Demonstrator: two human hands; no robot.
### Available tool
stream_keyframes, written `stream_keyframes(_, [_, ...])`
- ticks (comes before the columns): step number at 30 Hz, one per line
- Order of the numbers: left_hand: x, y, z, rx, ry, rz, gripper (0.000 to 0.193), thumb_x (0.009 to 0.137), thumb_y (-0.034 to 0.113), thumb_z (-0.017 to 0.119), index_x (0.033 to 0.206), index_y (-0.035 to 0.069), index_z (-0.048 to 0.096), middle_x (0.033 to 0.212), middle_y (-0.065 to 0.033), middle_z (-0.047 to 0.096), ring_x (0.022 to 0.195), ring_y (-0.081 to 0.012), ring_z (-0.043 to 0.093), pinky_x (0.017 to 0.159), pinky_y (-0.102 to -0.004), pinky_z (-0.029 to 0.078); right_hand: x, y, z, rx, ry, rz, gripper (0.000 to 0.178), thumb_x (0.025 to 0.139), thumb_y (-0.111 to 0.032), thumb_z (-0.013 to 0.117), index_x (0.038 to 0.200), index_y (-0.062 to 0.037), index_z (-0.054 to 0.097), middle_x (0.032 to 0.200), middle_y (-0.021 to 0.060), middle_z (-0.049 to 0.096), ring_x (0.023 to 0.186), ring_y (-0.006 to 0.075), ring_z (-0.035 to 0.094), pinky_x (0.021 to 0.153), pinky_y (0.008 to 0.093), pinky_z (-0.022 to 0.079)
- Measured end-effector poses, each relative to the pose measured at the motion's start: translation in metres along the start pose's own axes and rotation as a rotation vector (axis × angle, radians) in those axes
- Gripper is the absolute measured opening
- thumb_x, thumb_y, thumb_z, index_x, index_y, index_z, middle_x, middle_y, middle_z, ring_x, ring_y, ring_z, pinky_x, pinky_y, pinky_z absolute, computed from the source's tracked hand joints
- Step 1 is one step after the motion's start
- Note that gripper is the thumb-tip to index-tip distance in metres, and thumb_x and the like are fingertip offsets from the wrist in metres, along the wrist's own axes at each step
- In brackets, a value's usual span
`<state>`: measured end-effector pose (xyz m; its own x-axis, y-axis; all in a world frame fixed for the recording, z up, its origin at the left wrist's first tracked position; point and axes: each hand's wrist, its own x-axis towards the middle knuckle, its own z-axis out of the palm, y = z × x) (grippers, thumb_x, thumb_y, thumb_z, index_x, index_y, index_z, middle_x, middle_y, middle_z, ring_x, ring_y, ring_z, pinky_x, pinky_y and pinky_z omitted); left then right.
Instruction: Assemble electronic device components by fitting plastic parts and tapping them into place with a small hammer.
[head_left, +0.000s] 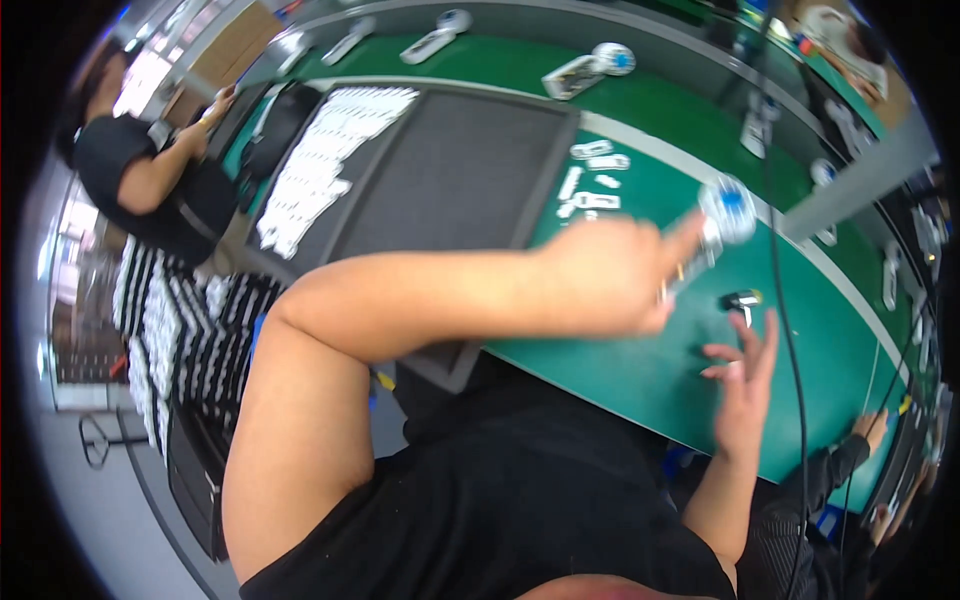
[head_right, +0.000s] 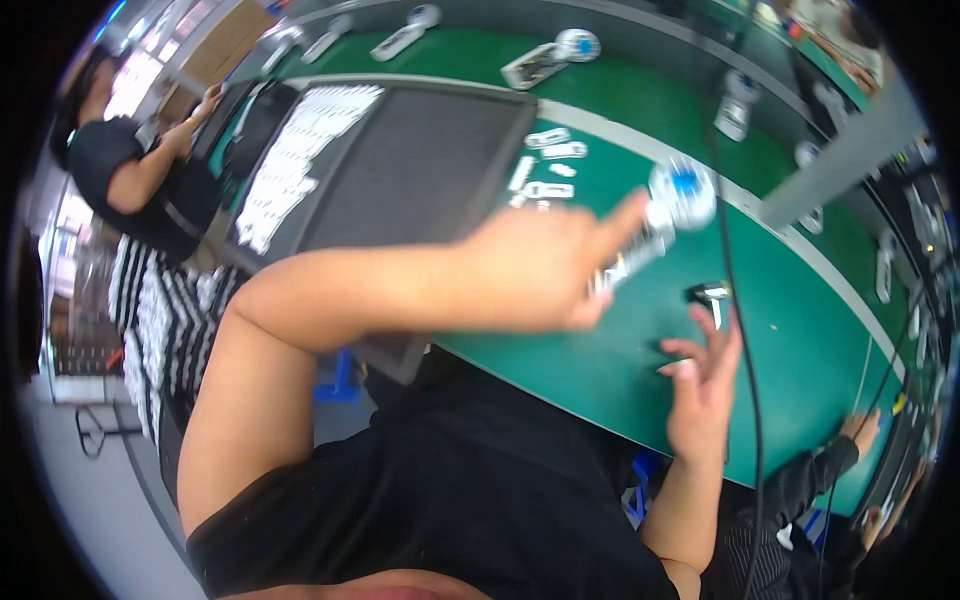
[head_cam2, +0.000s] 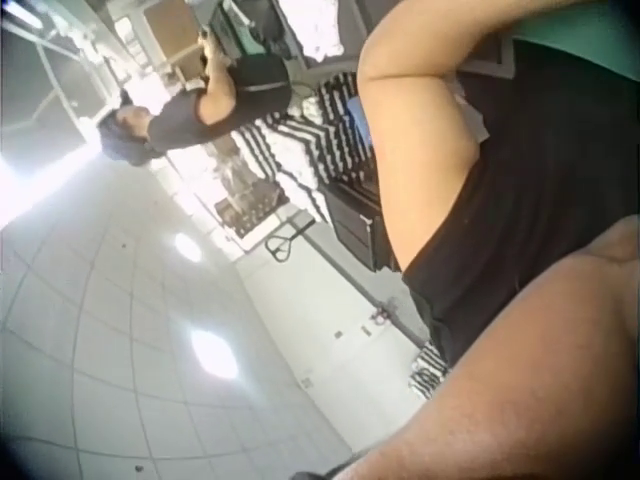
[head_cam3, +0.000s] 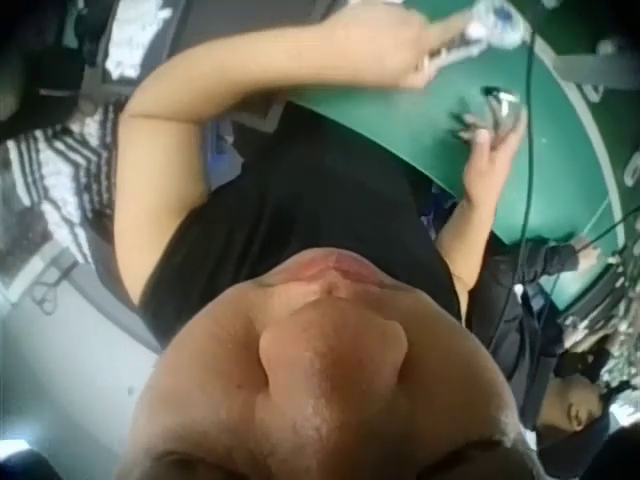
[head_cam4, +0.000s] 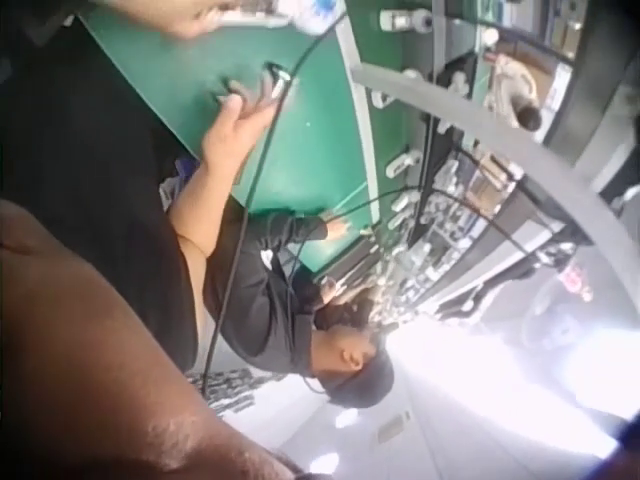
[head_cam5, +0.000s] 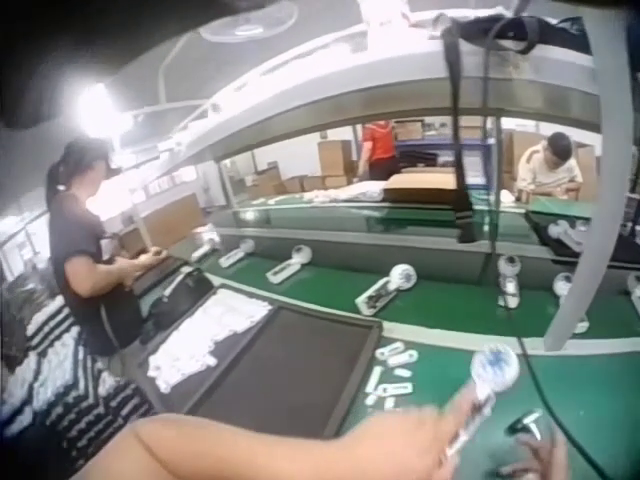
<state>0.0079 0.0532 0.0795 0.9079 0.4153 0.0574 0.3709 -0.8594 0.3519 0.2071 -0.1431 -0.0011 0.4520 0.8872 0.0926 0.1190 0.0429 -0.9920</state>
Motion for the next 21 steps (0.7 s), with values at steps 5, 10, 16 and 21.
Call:
stream_keyframes(5, [-0.082, 0.026, 0.026, -0.073, -0.100, 0.096, 0.088, 0.091, 0.036, 0.078, 0.163, 0.005, 0.039, 0.103, -0.0225, 0.071, 0.091, -0.0395, 0.073, 0.076, -0.0481, 0.060, 0.061, 0.010, 0.013, -0.112, -0.109, 0.082, 0.053, 0.102, -0.015, 0.068, 0.151, 0.0002, 0.054, 0.131, 0.0163, 0.068, 0.108, 0.0207, 0.068, 0.090, 0.0330, 0.056])
stream_keyframes(10, [-0.123, -0.051, -0.028, -0.139, 0.049, -0.193, 0.053, 0.101, 0.035, 0.070, 0.146, 0.009, 0.062, 0.123, -0.0211, 0.071, 0.121, -0.0411, 0.065, 0.102, -0.0495, 0.053, 0.078, -0.010, 0.036, -0.644, -0.418, 0.012, 0.044, 0.105, -0.016, 0.064, 0.146, -0.0006, 0.062, 0.131, 0.0155, 0.071, 0.113, 0.0199, 0.068, 0.099, 0.0318, 0.053])
stream_keyframes(16, [-0.240, -0.262, -0.076, 0.385, 0.158, -0.459, 0.031, 0.094, 0.009, 0.074, 0.124, 0.004, 0.073, 0.122, -0.0174, 0.069, 0.121, -0.0391, 0.064, 0.107, -0.0463, 0.051, 0.110, 0.003, 0.049, -0.528, -0.405, -0.240, 0.035, 0.102, -0.009, 0.066, 0.136, -0.0017, 0.069, 0.135, 0.0165, 0.070, 0.117, 0.0264, 0.068, 0.102, 0.0363, 0.053])
stream_keyframes(21, [-0.249, -0.292, -0.078, 0.433, 0.062, -0.432, 0.029, 0.092, 0.009, 0.076, 0.121, 0.004, 0.073, 0.121, -0.0160, 0.070, 0.123, -0.0386, 0.063, 0.107, -0.0466, 0.050, 0.105, 0.021, 0.055, -0.599, -0.252, -0.506, 0.036, 0.102, -0.009, 0.065, 0.137, -0.0012, 0.068, 0.140, 0.0147, 0.068, 0.124, 0.0286, 0.066, 0.107, 0.0370, 0.050])
